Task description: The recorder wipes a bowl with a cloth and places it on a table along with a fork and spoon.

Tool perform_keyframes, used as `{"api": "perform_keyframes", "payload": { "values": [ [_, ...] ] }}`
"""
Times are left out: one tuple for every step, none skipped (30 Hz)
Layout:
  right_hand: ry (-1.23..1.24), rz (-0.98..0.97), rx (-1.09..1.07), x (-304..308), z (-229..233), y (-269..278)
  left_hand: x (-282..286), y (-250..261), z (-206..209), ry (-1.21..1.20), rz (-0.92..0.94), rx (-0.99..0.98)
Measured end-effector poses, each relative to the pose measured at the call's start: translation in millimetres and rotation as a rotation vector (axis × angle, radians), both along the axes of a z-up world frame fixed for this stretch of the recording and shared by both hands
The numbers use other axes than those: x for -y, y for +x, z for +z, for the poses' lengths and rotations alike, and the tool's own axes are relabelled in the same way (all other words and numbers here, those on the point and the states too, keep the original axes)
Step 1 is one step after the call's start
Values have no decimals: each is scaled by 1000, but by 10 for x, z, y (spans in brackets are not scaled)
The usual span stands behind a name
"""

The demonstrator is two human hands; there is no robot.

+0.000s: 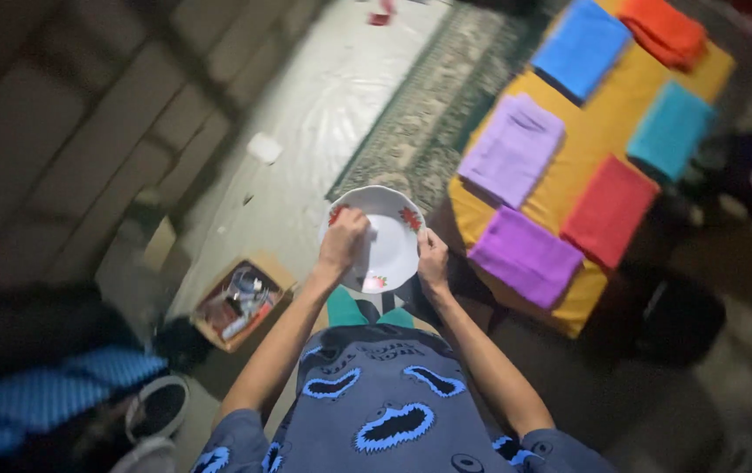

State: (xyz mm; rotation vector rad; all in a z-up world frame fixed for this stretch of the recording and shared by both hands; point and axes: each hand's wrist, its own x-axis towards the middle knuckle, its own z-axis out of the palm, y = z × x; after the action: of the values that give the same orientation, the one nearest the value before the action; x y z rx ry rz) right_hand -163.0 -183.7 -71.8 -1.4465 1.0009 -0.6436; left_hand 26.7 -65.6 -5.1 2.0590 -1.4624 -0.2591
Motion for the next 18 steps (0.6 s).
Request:
{"api": "perform_keyframes", "payload": {
  "values": [
    [-2,-49,-6,53,-24,-15,143,64,26,-2,-49,-6],
    [-12,-73,4,95,-48,-26,282,128,52,-31,-73,14],
    [-22,-93,10,112,-59,-48,392,176,87,-61,-92,30],
    [-22,-138,1,129,11,-49,497,206,-37,-61,-137,20],
    [17,-196,53,162,68,-19,613,256,-167,-39,-193,96],
    [54,-255,106,192,129,17,726,308,-292,-20,-250,173],
    [48,-294,107,238,117,43,806,383,-279,-28,-288,173],
    [77,-371,109,275,104,65,879,454,-266,18,-367,106],
    [118,-450,106,217,75,40,869,481,-271,79,-449,34],
    [124,-492,102,193,80,32,856,504,-340,87,-490,29],
    [39,-556,75,261,79,57,930,561,-409,66,-579,-17],
    [-46,-621,44,324,84,81,1002,619,-473,48,-668,-63],
    [-49,-659,44,327,94,104,1092,635,-449,47,-706,-61],
    [-15,-696,43,320,101,126,1172,645,-428,97,-688,-108],
    [31,-739,31,186,104,90,1141,597,-424,163,-675,-163],
    [40,-786,20,76,111,83,1173,579,-404,177,-720,-171],
    [-43,-789,-7,65,121,73,1310,550,-381,102,-781,-153],
    [-125,-791,-38,52,140,58,1443,507,-349,25,-841,-138]
  ]
}}
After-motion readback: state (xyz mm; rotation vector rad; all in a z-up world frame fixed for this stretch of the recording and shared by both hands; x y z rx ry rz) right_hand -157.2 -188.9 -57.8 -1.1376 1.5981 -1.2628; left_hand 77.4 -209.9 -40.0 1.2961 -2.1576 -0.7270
